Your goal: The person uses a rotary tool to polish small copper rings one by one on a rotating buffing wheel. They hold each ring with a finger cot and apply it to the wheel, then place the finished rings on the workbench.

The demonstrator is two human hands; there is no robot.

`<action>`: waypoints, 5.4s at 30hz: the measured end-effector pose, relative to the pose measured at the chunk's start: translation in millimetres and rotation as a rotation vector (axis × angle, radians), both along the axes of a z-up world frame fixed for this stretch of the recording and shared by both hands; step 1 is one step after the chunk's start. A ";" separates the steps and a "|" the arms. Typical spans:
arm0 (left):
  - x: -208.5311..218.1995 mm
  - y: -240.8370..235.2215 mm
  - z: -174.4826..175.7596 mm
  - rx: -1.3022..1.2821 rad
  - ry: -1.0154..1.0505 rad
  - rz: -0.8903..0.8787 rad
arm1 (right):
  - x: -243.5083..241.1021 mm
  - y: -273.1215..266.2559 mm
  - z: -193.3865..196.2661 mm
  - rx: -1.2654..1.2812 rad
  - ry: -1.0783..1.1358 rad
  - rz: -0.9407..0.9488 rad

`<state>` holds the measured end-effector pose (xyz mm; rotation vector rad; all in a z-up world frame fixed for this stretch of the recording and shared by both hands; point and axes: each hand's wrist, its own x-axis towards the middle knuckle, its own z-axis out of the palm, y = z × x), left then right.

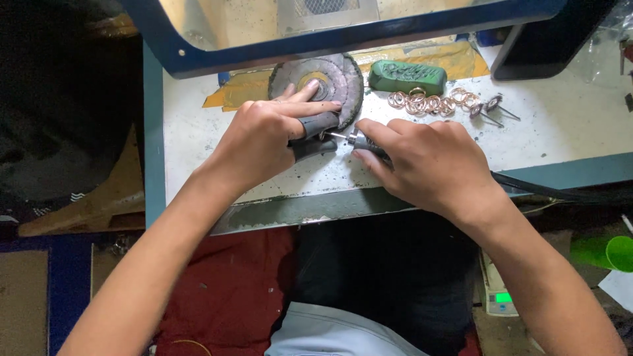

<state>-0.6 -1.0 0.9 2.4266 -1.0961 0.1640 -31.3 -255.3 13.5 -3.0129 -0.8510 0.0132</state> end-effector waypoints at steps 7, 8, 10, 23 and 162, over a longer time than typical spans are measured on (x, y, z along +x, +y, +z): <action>0.9 0.6 -1.5 0.022 -0.025 0.013 | -2.2 2.1 2.6 -0.018 -0.026 -0.002; 0.7 1.2 -1.7 0.038 -0.036 0.012 | -2.4 2.8 3.8 -0.013 -0.007 -0.006; 1.3 1.5 -3.5 0.035 -0.039 0.018 | -2.8 4.0 5.0 -0.032 0.006 -0.008; -3.5 -2.3 -1.8 -0.016 0.037 0.056 | -24.0 -39.1 -1.3 0.206 -0.212 0.015; -98.3 -12.8 0.9 -0.373 -0.275 0.407 | 27.7 -30.3 -7.1 -0.041 -0.460 -0.208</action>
